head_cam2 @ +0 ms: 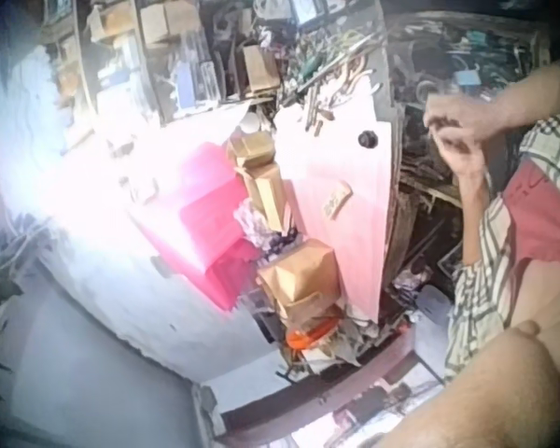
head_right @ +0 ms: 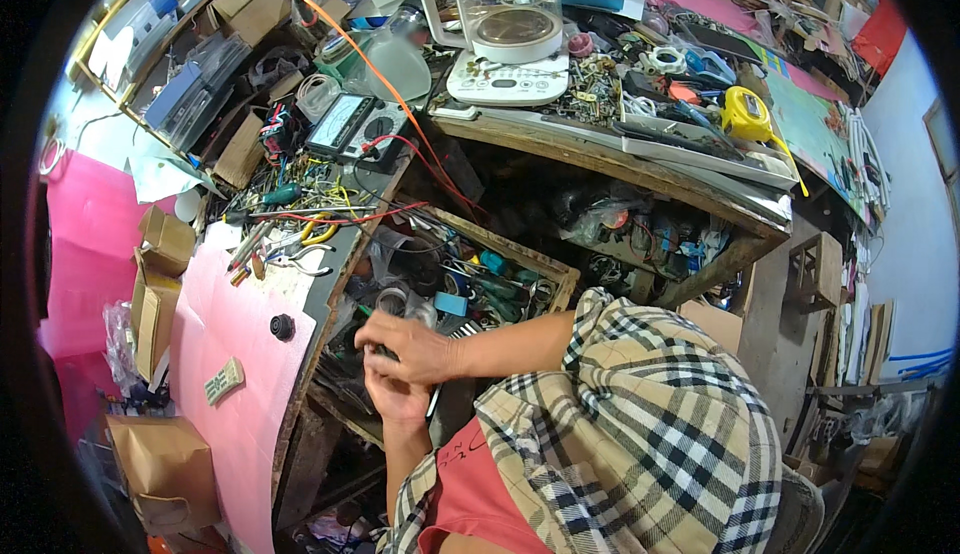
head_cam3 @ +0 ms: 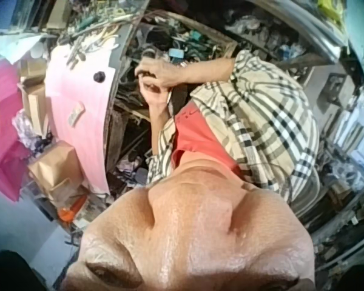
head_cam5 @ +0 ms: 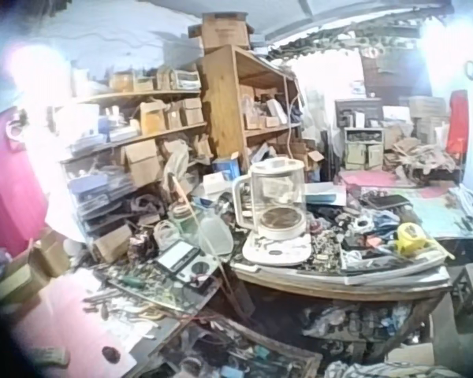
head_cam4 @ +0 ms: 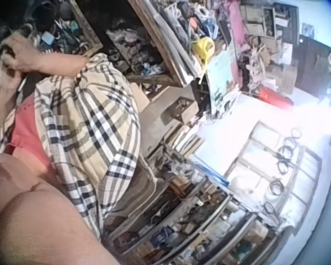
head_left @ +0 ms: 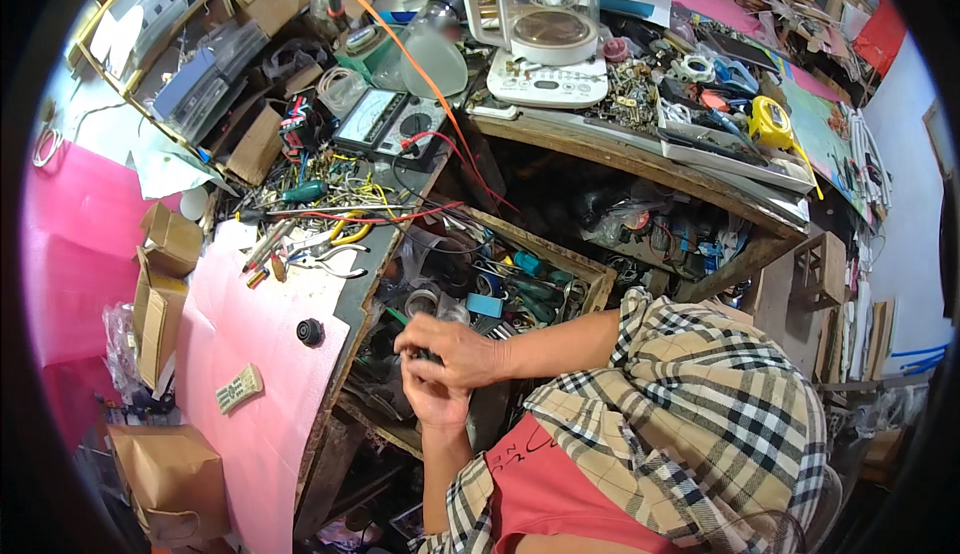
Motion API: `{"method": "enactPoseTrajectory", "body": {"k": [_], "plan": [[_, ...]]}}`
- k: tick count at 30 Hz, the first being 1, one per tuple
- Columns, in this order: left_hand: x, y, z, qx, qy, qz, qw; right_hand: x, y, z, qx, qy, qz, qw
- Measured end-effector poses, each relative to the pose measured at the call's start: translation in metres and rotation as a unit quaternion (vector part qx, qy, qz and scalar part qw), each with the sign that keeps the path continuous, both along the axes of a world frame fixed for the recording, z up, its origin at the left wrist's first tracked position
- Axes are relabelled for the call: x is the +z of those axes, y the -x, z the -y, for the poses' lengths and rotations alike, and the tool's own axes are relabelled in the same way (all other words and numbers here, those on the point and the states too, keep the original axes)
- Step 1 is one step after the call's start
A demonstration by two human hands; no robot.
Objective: The person rummages through a cluttered drawer, retrieves a small black electronic component, and uses a screwdriver to manipulate it. They repeatedly pick up and set down the component while working on it with the tool.
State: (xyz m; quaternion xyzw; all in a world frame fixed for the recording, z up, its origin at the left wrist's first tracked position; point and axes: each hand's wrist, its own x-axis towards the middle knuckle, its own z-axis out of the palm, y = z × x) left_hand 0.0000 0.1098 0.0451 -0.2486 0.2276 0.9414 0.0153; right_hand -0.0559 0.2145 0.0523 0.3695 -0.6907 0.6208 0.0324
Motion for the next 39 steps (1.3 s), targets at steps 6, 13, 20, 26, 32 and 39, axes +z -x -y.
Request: {"method": "enactPoseTrajectory", "body": {"k": [6,13,20,26,32,39], "plan": [[-0.022,0.002,0.019,0.004,-0.015,0.032,0.999,0.001,0.005,0.000,0.001,0.014,0.090,0.996],[0.011,-0.001,0.005,0.133,0.617,-0.099,0.769,-0.020,0.013,0.008,0.177,0.076,0.607,0.771],[0.022,-0.001,0.000,0.111,0.797,-0.192,0.562,-0.036,0.011,0.017,0.162,0.068,0.741,0.648],[0.000,-0.005,0.016,0.059,0.607,-0.059,0.790,0.002,0.019,-0.003,0.075,0.010,0.408,0.910],[-0.024,-0.008,0.013,-0.065,-0.021,-0.063,0.996,-0.006,-0.004,0.004,0.041,-0.006,-0.083,0.996],[-0.009,0.001,0.015,0.050,0.130,0.107,0.984,-0.004,0.002,0.002,0.004,-0.018,0.034,0.999]]}}
